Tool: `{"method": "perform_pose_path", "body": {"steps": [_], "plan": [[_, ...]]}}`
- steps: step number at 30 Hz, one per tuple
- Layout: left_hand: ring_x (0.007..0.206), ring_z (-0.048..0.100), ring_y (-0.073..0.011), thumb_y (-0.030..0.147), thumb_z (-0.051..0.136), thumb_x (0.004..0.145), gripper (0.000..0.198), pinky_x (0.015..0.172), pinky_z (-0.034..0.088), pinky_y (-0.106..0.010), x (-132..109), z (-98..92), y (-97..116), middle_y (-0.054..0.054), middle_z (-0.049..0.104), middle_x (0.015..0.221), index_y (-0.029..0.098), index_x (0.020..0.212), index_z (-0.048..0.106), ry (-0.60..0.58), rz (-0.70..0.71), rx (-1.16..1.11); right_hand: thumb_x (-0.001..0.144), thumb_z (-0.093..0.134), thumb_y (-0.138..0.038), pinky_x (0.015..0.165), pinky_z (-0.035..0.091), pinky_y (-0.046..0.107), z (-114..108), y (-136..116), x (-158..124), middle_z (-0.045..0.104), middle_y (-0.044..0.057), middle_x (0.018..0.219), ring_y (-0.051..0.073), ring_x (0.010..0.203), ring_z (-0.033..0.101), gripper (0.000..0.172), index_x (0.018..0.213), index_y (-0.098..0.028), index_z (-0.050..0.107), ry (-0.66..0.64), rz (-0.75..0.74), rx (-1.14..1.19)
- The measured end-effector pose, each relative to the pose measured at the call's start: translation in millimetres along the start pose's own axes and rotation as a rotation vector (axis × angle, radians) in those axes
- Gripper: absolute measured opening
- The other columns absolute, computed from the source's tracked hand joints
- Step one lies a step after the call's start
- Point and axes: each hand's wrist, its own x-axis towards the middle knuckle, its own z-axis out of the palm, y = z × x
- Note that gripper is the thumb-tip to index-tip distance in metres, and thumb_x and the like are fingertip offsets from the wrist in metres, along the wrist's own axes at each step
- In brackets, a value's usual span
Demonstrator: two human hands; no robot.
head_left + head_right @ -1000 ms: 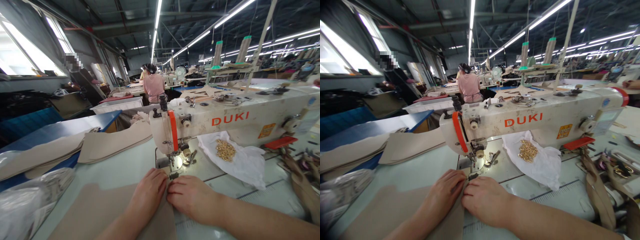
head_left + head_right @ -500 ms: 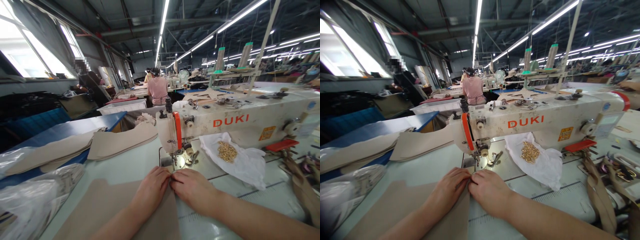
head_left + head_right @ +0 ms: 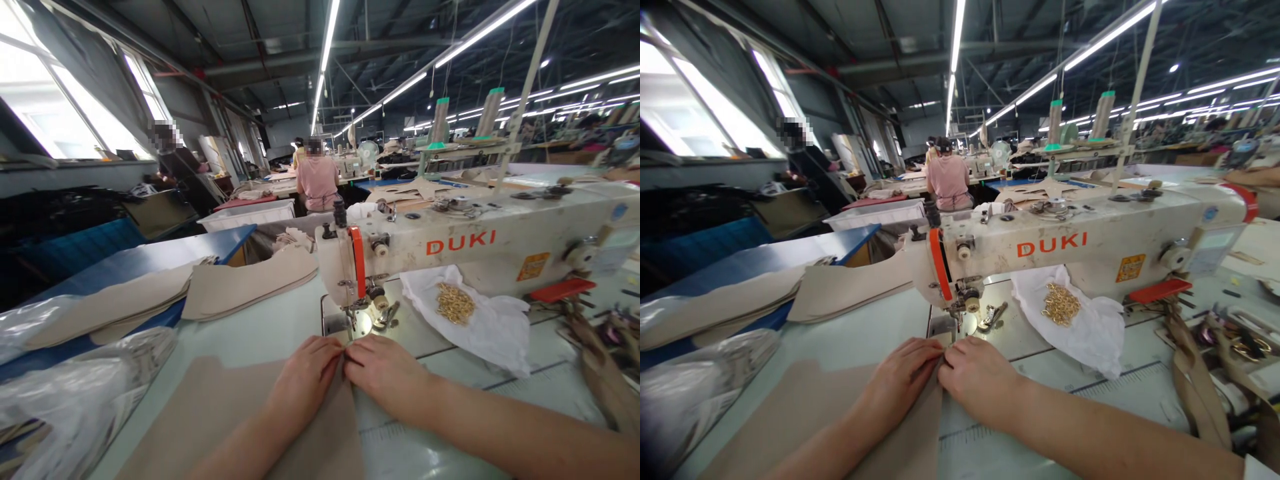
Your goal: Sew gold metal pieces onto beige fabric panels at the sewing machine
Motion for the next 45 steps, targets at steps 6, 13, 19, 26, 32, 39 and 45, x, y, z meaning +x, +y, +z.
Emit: {"method": "perform_pose_path", "body": {"steps": [6,13,19,26,32,39,45], "plan": [[0.084,0.064,-0.0183,0.013,0.049,0.087,0.017,0.075,0.056,-0.031,10,8.5,-2,-0.005,0.071,0.089,0.018,0.089,0.065,0.004,0.008,-0.003,0.090,0.053,-0.018,0.080,0.045,0.034,2,14,0,0.063,0.007,0.090,0.020,0.086,0.055,0.010,0.089,-0.015,0.063,-0.023,-0.021,-0.038],[0.085,0.065,-0.0188,0.013,0.050,0.087,0.018,0.078,0.056,-0.033,28,19.1,-12,-0.005,0.072,0.090,0.019,0.089,0.067,0.019,0.017,0.013,0.088,0.055,-0.014,0.083,0.043,0.034,5,30,-2,0.064,0.007,0.095,0.021,0.090,0.056,0.007,0.092,-0.014,0.061,-0.028,0.034,-0.022],[0.085,0.065,-0.0192,0.015,0.050,0.088,0.016,0.079,0.056,-0.033,34,24.4,-17,-0.006,0.072,0.089,0.018,0.089,0.066,0.043,0.049,-0.004,0.088,0.055,-0.013,0.086,0.042,0.032,7,34,-1,0.063,0.009,0.098,0.020,0.094,0.055,0.008,0.094,-0.012,0.060,-0.017,0.064,0.047],[0.082,0.065,-0.0176,0.014,0.051,0.087,0.018,0.077,0.056,-0.030,37,25.8,-23,-0.005,0.072,0.087,0.018,0.087,0.068,0.083,0.036,-0.044,0.088,0.053,-0.012,0.089,0.041,0.031,8,37,0,0.063,0.008,0.101,0.020,0.099,0.053,0.011,0.098,-0.013,0.059,-0.035,0.104,0.089],[0.084,0.065,-0.0186,0.012,0.054,0.085,0.015,0.078,0.056,-0.030,37,26.8,-26,-0.005,0.072,0.089,0.018,0.086,0.069,0.070,0.027,-0.069,0.088,0.054,-0.012,0.089,0.041,0.032,11,39,1,0.063,0.008,0.101,0.021,0.099,0.054,0.011,0.098,-0.013,0.059,-0.024,0.113,0.095],[0.083,0.066,-0.0186,0.012,0.055,0.084,0.015,0.077,0.056,-0.030,41,24.4,-24,-0.005,0.072,0.088,0.018,0.085,0.069,0.055,0.010,-0.065,0.088,0.053,-0.011,0.089,0.042,0.033,9,37,1,0.063,0.009,0.101,0.021,0.100,0.055,0.012,0.098,-0.012,0.059,-0.019,0.116,0.099],[0.083,0.066,-0.0181,0.014,0.053,0.086,0.017,0.076,0.056,-0.030,41,23.2,-23,-0.005,0.073,0.086,0.019,0.083,0.069,0.052,0.010,-0.068,0.089,0.053,-0.011,0.087,0.042,0.031,9,35,2,0.063,0.008,0.098,0.020,0.096,0.056,0.010,0.096,-0.013,0.060,-0.005,0.123,0.084]]}}
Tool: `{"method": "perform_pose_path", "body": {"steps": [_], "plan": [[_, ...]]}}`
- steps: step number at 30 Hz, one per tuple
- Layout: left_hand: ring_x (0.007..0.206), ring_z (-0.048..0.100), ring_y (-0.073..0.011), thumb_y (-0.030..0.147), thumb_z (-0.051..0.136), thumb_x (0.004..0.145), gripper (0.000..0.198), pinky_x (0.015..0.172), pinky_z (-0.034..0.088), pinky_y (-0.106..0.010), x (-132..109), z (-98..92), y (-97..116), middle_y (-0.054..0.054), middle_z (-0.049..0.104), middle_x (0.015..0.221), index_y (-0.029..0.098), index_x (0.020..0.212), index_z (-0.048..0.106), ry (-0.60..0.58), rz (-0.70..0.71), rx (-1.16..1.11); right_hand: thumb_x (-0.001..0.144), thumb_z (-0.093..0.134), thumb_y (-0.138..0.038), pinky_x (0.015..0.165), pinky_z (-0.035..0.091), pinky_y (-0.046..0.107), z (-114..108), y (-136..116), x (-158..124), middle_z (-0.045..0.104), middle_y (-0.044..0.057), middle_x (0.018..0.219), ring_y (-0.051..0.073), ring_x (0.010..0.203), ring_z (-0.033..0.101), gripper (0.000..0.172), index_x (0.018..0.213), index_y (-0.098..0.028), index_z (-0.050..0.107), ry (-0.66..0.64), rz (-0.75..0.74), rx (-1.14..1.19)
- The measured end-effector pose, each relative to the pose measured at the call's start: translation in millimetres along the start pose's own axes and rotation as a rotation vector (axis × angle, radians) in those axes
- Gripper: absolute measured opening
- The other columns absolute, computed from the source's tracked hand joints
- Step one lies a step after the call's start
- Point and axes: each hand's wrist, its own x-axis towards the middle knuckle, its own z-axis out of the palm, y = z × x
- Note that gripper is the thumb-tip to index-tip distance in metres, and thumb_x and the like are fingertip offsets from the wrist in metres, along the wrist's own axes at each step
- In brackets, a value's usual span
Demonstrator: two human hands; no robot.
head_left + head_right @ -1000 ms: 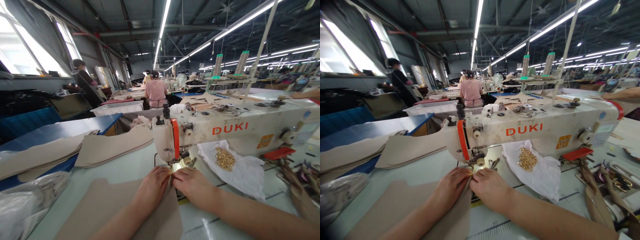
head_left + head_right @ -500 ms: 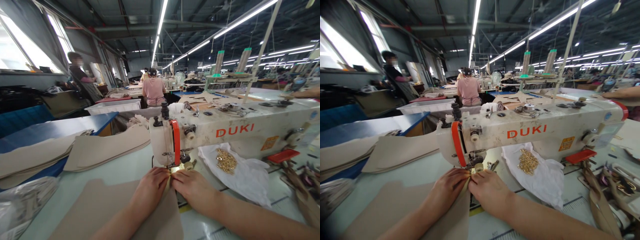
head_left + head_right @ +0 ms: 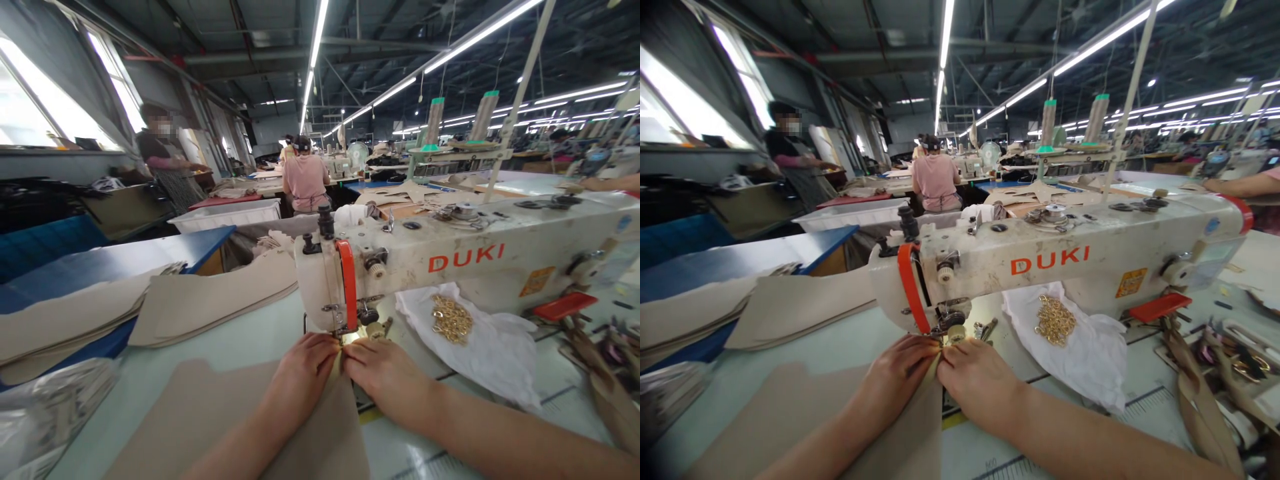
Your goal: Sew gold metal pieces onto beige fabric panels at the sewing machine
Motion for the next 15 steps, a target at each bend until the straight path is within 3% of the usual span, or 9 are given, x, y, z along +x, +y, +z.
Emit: {"method": "perform_pose_path", "body": {"steps": [15], "plan": [[0.082,0.066,-0.0178,0.015,0.051,0.087,0.020,0.076,0.056,-0.030,-0.9,0.9,-2.1,-0.005,0.073,0.086,0.020,0.081,0.069,0.013,0.008,0.035,0.087,0.056,-0.012,0.086,0.044,0.033,4.0,0.1,0.5,0.064,0.008,0.097,0.020,0.094,0.056,0.009,0.094,-0.013,0.062,0.037,-0.002,-0.030]]}}
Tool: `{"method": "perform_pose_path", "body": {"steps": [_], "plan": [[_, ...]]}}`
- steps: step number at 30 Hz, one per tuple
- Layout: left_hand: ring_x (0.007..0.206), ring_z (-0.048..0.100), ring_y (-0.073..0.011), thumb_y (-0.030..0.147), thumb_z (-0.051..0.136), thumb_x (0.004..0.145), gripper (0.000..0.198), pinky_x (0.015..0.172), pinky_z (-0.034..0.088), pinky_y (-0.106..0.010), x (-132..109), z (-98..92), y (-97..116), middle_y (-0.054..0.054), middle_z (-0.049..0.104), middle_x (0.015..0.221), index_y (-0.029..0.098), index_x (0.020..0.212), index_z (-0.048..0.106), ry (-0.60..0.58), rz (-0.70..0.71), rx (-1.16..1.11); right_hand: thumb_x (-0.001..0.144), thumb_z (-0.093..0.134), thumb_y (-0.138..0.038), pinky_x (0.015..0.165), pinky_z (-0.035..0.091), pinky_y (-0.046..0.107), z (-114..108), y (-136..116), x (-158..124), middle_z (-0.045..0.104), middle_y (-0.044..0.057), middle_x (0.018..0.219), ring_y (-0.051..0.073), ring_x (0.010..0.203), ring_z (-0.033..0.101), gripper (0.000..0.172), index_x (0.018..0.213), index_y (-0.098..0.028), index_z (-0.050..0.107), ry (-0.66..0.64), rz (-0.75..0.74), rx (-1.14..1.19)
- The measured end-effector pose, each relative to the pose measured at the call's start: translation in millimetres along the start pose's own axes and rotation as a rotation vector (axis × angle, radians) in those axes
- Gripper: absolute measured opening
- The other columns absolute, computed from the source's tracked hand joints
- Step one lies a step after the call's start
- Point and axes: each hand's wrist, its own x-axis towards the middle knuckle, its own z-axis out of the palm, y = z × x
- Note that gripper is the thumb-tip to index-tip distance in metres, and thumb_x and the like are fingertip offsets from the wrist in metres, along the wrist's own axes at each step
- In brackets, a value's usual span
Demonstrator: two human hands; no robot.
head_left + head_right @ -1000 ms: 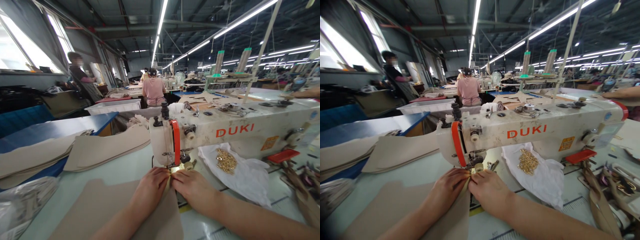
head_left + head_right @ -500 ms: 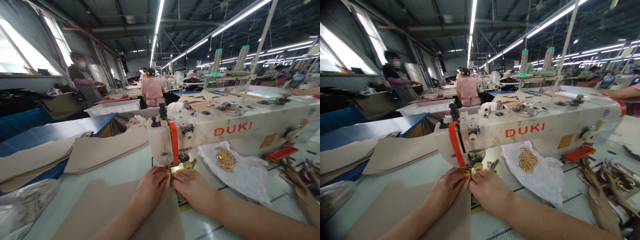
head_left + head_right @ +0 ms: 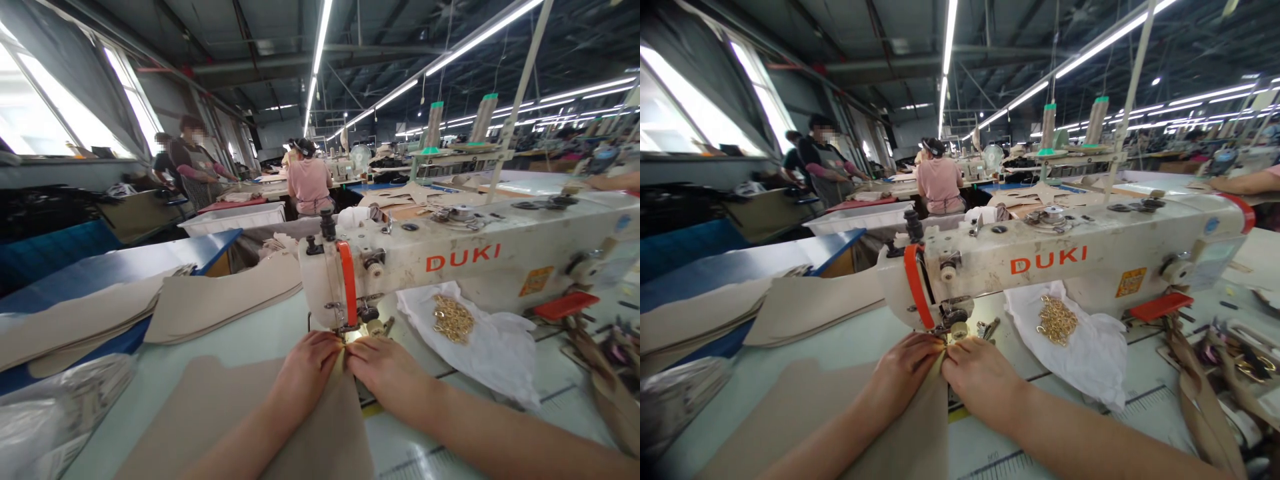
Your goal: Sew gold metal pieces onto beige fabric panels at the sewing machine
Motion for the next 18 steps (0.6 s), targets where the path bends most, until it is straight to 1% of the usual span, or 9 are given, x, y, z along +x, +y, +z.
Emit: {"method": "perform_pose_path", "body": {"steps": [3,6,9,11,14,18], "plan": [[0.083,0.066,-0.0179,0.017,0.051,0.087,0.020,0.077,0.056,-0.030,1,-0.8,2,-0.004,0.072,0.087,0.020,0.081,0.070,-0.015,-0.009,0.008,0.088,0.056,-0.013,0.088,0.043,0.033,-1,-1,-2,0.065,0.007,0.096,0.020,0.095,0.056,0.009,0.093,-0.013,0.063,0.010,-0.004,-0.006],[0.083,0.065,-0.0179,0.018,0.049,0.088,0.022,0.077,0.056,-0.030,0,-2.1,4,-0.005,0.072,0.086,0.020,0.082,0.070,-0.013,-0.008,0.019,0.089,0.055,-0.014,0.091,0.041,0.033,-3,-2,-6,0.065,0.007,0.097,0.019,0.098,0.056,0.010,0.095,-0.014,0.062,0.020,-0.055,0.002],[0.086,0.065,-0.0185,0.018,0.048,0.089,0.022,0.080,0.056,-0.031,-3,-4.8,7,-0.006,0.072,0.089,0.019,0.086,0.070,-0.025,-0.003,0.019,0.089,0.055,-0.016,0.091,0.042,0.032,-4,-2,-9,0.065,0.007,0.097,0.019,0.098,0.056,0.009,0.096,-0.014,0.062,0.000,-0.102,0.026],[0.091,0.065,-0.0187,0.018,0.048,0.089,0.022,0.084,0.055,-0.032,-6,-7.4,10,-0.006,0.072,0.094,0.019,0.093,0.070,-0.051,-0.008,0.016,0.090,0.055,-0.017,0.091,0.042,0.032,-4,-2,-10,0.065,0.006,0.098,0.018,0.098,0.056,0.010,0.096,-0.015,0.062,-0.011,-0.123,0.036],[0.101,0.063,-0.0193,0.019,0.046,0.089,0.026,0.092,0.052,-0.036,-12,-11.9,13,-0.007,0.071,0.106,0.018,0.104,0.067,-0.100,-0.055,0.054,0.090,0.055,-0.017,0.091,0.042,0.031,-7,-2,-11,0.065,0.006,0.098,0.018,0.098,0.056,0.010,0.096,-0.015,0.062,-0.025,-0.142,0.038],[0.109,0.060,-0.0187,0.018,0.041,0.091,0.030,0.098,0.048,-0.036,-14,-16.2,18,-0.008,0.068,0.115,0.016,0.109,0.066,-0.185,-0.092,0.119,0.090,0.055,-0.017,0.091,0.042,0.031,-12,-3,-11,0.065,0.005,0.098,0.019,0.096,0.057,0.009,0.095,-0.013,0.062,-0.048,-0.140,0.030]]}}
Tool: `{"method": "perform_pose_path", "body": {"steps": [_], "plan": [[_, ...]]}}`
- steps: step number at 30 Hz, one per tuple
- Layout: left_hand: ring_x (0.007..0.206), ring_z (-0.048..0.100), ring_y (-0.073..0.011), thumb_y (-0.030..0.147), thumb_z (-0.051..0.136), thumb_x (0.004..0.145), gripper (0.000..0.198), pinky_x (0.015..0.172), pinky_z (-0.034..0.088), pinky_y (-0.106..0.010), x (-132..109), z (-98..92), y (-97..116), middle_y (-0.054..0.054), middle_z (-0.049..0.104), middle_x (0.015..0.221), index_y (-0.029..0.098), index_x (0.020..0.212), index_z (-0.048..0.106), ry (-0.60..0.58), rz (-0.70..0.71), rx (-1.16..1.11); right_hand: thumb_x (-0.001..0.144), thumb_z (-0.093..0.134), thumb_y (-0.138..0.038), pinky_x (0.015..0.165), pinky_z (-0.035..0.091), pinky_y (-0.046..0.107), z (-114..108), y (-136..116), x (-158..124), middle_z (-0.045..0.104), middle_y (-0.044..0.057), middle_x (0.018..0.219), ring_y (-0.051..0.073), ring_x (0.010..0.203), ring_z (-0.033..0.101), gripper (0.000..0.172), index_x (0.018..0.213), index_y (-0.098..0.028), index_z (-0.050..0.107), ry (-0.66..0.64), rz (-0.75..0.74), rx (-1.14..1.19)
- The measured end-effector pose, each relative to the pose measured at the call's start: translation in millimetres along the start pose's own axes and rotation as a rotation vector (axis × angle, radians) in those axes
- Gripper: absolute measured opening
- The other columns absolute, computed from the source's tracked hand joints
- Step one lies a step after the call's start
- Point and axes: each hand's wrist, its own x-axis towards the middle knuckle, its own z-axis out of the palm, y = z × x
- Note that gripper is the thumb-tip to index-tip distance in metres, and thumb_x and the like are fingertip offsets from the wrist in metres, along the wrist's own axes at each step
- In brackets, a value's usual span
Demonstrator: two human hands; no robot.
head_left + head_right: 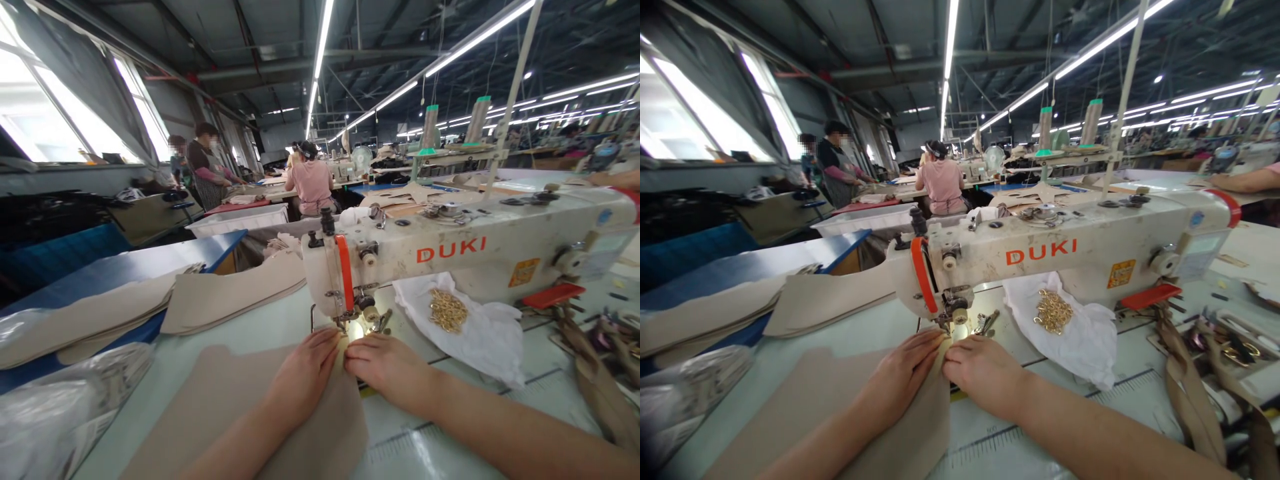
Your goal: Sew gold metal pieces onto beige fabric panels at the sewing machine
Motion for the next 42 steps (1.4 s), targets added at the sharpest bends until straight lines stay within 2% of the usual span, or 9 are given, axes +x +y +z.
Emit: {"method": "perform_pose_path", "body": {"steps": [6,13,22,25,30,36,42], "plan": [[0.114,0.059,-0.0177,0.020,0.039,0.093,0.032,0.100,0.046,-0.032,-1,0.6,-2,-0.008,0.064,0.122,0.015,0.110,0.065,-0.041,0.033,0.024,0.091,0.054,-0.019,0.090,0.042,0.030,-3,1,1,0.064,0.005,0.097,0.019,0.096,0.056,0.010,0.092,-0.013,0.062,-0.016,-0.006,-0.015],[0.114,0.059,-0.0186,0.017,0.041,0.091,0.033,0.099,0.047,-0.033,-1,3.5,-6,-0.009,0.064,0.122,0.015,0.115,0.064,-0.036,0.077,0.066,0.091,0.053,-0.018,0.090,0.042,0.030,0,2,2,0.064,0.006,0.096,0.018,0.096,0.056,0.011,0.090,-0.014,0.062,-0.010,-0.011,-0.025],[0.114,0.058,-0.0208,0.016,0.042,0.090,0.033,0.099,0.046,-0.035,3,2.9,-7,-0.012,0.063,0.123,0.013,0.115,0.064,-0.077,0.036,0.104,0.090,0.054,-0.015,0.089,0.043,0.029,-3,4,5,0.065,0.006,0.094,0.018,0.094,0.057,0.009,0.088,-0.012,0.063,-0.012,0.029,-0.008],[0.114,0.059,-0.0216,0.015,0.041,0.090,0.033,0.099,0.046,-0.036,5,3.1,-7,-0.013,0.063,0.123,0.012,0.113,0.065,-0.069,0.032,0.075,0.090,0.053,-0.014,0.090,0.043,0.029,-2,4,5,0.065,0.007,0.095,0.018,0.095,0.057,0.010,0.090,-0.012,0.063,-0.018,0.033,-0.002],[0.114,0.058,-0.0192,0.016,0.043,0.090,0.032,0.099,0.046,-0.034,5,3.4,-7,-0.007,0.063,0.123,0.018,0.113,0.065,-0.020,0.034,0.031,0.090,0.051,-0.012,0.091,0.043,0.029,-1,4,6,0.065,0.008,0.095,0.018,0.096,0.056,0.012,0.091,-0.011,0.063,-0.025,0.025,0.008],[0.113,0.060,-0.0199,0.010,0.044,0.088,0.032,0.100,0.046,-0.032,2,1.7,0,-0.009,0.065,0.120,0.014,0.112,0.064,-0.025,0.018,0.033,0.089,0.049,-0.008,0.091,0.043,0.029,11,3,5,0.065,0.006,0.095,0.017,0.095,0.057,0.016,0.093,-0.014,0.062,0.014,0.056,0.076],[0.110,0.061,-0.0190,0.013,0.042,0.091,0.027,0.098,0.048,-0.033,2,3.3,4,-0.007,0.067,0.116,0.018,0.104,0.065,0.002,-0.022,0.008,0.084,0.047,0.000,0.088,0.045,0.029,21,4,7,0.066,0.006,0.093,0.018,0.091,0.059,0.025,0.094,-0.017,0.063,0.064,0.061,0.097]]}}
